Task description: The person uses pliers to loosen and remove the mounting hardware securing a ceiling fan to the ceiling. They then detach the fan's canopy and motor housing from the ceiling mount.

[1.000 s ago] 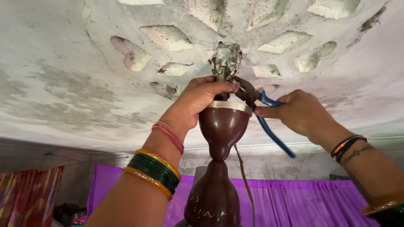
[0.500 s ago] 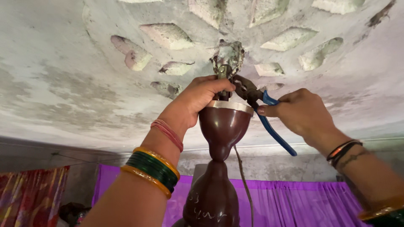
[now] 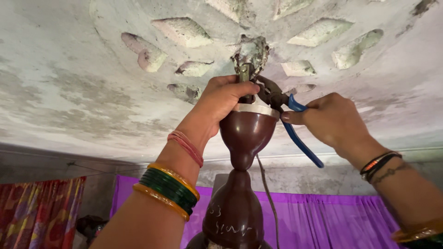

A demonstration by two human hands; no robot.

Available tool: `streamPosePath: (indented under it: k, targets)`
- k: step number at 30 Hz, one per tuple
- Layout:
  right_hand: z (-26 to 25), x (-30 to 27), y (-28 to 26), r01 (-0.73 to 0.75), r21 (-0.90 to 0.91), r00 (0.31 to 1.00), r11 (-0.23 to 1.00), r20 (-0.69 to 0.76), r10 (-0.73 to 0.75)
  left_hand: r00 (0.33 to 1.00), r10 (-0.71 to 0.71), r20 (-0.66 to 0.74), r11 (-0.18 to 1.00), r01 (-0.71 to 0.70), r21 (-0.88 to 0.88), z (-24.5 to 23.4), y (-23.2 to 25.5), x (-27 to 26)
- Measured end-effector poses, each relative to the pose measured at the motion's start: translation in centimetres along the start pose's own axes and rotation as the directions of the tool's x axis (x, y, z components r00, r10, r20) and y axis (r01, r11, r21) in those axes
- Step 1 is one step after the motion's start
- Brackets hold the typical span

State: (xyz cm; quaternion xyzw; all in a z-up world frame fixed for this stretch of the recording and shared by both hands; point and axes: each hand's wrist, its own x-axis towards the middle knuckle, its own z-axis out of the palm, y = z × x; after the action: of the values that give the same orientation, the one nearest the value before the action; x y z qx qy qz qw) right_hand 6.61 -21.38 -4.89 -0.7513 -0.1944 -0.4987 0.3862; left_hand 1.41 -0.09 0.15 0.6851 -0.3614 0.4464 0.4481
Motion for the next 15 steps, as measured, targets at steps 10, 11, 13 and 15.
streamPosePath:
  k: [10,11,13,15]
  targets:
    - [-1.3,-0.6,0.4,0.076,-0.087,0.997,0.993,-0.012,-0.077,0.998,-0.057,-0.004,0.996,0.057,0.067,0.3,1.6,-1.0]
    - [-1.2,-0.4,0.3,0.091,-0.076,0.996,0.993,-0.008,-0.092,0.998,-0.06,0.009,0.996,0.06,0.065,0.2,1.7,-1.0]
    - [-0.8,0.0,0.1,0.121,-0.051,0.993,0.991,0.0,-0.121,0.997,-0.069,0.035,0.996,0.067,0.064,-0.1,1.9,-1.0]
    - [-0.5,0.1,0.1,0.137,-0.015,0.991,0.99,-0.006,-0.137,0.995,-0.087,0.038,0.996,0.087,0.026,-0.2,1.9,-0.9]
